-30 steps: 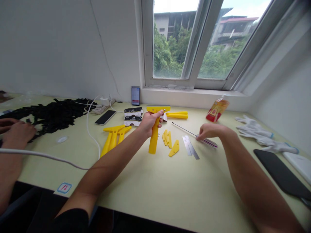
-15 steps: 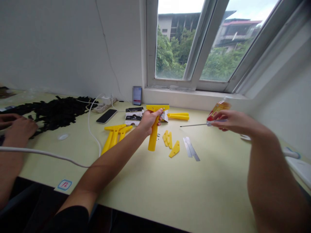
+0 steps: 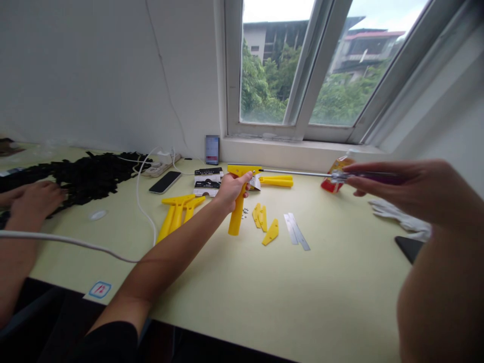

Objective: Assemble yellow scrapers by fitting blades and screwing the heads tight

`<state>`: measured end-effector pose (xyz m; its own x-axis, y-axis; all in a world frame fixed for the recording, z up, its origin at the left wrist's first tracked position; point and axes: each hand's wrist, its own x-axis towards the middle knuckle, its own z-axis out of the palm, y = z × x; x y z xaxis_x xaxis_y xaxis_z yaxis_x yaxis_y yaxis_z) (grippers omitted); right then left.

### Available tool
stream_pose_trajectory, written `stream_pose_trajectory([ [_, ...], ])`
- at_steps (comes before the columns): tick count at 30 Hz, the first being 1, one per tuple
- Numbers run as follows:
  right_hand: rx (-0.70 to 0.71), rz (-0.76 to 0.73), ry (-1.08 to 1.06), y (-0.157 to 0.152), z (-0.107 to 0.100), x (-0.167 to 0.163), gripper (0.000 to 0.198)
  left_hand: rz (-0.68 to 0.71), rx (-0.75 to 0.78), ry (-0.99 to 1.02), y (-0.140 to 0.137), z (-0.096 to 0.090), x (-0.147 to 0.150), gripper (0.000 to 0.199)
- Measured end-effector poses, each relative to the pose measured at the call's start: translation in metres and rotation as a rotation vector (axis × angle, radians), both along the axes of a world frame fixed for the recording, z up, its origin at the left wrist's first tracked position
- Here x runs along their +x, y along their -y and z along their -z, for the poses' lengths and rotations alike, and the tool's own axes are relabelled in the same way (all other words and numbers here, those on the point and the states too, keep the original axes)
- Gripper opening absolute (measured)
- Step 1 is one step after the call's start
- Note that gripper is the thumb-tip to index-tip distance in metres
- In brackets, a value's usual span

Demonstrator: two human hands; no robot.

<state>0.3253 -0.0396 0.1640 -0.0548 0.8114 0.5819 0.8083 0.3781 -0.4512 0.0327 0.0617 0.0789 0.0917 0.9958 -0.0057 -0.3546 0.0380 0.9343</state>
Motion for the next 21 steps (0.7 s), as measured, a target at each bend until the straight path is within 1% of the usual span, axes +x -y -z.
stream_pose_trajectory([
  [3, -0.055, -0.064, 0.085, -0.005, 0.002, -0.002, 0.041, 0.003, 0.001, -0.003, 0.001, 0.000, 0.001, 0.013],
  [4, -0.054, -0.068, 0.098, -0.006, 0.002, -0.003, 0.040, 0.006, -0.001, -0.001, 0.002, -0.001, 0.001, 0.013],
  [10, -0.032, -0.059, 0.108, -0.007, 0.003, -0.002, 0.038, 0.011, -0.002, 0.012, 0.004, -0.002, 0.002, 0.010],
  [15, -0.031, -0.076, 0.123, -0.005, 0.004, -0.001, 0.041, 0.003, 0.001, 0.001, 0.004, -0.001, 0.002, 0.013],
  [18, -0.027, -0.067, 0.136, -0.002, 0.002, -0.003, 0.043, -0.011, 0.031, -0.024, 0.003, 0.000, 0.002, 0.014],
  [21, -0.020, -0.020, 0.187, 0.003, -0.001, -0.012, 0.043, -0.069, 0.091, -0.087, 0.001, 0.004, 0.003, 0.016],
])
